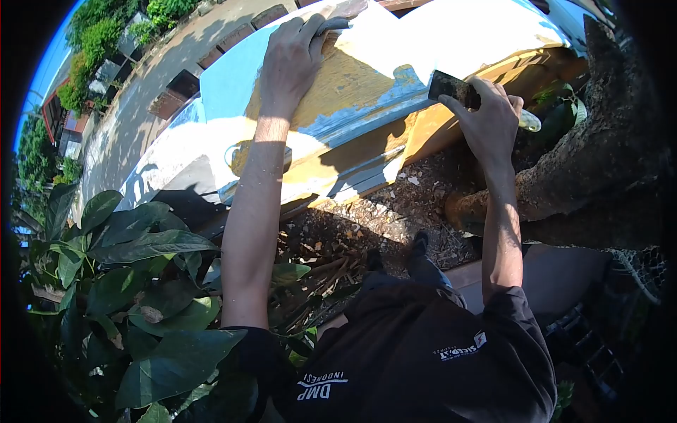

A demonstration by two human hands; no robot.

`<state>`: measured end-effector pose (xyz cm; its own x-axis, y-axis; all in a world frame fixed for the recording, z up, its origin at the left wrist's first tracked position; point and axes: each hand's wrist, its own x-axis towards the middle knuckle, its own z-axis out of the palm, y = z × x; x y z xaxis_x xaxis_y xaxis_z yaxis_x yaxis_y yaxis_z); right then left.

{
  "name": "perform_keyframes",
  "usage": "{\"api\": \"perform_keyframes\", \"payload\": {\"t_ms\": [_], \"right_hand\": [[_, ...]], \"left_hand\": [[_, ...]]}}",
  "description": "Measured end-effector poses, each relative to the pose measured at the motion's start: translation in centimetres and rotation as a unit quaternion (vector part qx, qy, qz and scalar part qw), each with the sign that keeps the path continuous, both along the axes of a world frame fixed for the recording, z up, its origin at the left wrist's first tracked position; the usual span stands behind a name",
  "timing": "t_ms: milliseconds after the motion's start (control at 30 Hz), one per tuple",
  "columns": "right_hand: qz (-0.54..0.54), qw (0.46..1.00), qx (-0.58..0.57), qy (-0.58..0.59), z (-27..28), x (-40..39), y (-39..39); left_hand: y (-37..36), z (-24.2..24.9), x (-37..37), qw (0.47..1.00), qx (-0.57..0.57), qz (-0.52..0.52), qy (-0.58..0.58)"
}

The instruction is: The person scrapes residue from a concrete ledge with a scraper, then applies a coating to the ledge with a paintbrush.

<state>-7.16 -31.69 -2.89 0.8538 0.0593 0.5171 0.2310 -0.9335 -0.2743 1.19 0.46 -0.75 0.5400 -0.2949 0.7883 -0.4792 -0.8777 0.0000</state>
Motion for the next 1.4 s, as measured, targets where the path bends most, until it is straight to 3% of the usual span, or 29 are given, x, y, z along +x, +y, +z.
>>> {"api": "perform_keyframes", "payload": {"t_ms": [133, 233, 267, 367, 500, 667, 867, 1000, 1200, 1300, 1400], "right_hand": [[0.048, 0.975, 0.093, 0.195, 3.1, -1.3, 0.6], [0.098, 0.971, -0.007, 0.217, 4.3, -2.0, 0.8], [0.109, 0.960, 0.014, 0.257, 4.8, -1.7, 0.8], [0.117, 0.966, -0.025, 0.227, 4.0, -0.1, 0.1], [0.051, 0.976, -0.069, 0.201, 5.3, 0.7, 0.7], [0.064, 0.967, -0.070, 0.235, 5.0, 2.3, 2.4], [0.087, 0.975, -0.129, 0.158, 5.2, 2.5, 3.4], [0.078, 0.961, -0.109, 0.242, 5.6, 2.8, 2.9], [0.121, 0.969, -0.066, 0.203, 3.8, 4.0, 1.5], [0.120, 0.959, -0.036, 0.255, 4.2, 4.5, 1.4], [0.126, 0.966, -0.100, 0.200, 4.6, 4.2, 2.3]], "left_hand": [[-0.1, 0.4, -0.4, 1.000, 0.006, 0.003, 0.028], [-0.1, 0.5, -0.4, 1.000, 0.004, -0.001, 0.017], [-0.1, 0.4, -0.4, 1.000, 0.001, -0.005, 0.006], [-0.2, 0.4, -0.4, 1.000, -0.006, 0.000, 0.023], [-0.2, 0.4, -0.3, 1.000, -0.010, 0.002, 0.020], [-0.1, 0.1, -0.1, 1.000, -0.010, 0.005, 0.001], [0.0, 0.2, -0.1, 1.000, 0.002, 0.013, 0.023], [-0.7, 1.1, -0.6, 1.000, -0.016, -0.011, 0.014], [-0.6, 0.9, -1.1, 0.999, -0.013, 0.010, 0.031], [-0.6, 1.0, -0.7, 0.999, -0.008, 0.020, 0.031], [-0.6, 0.8, -0.7, 0.999, -0.002, 0.016, 0.035]]}}
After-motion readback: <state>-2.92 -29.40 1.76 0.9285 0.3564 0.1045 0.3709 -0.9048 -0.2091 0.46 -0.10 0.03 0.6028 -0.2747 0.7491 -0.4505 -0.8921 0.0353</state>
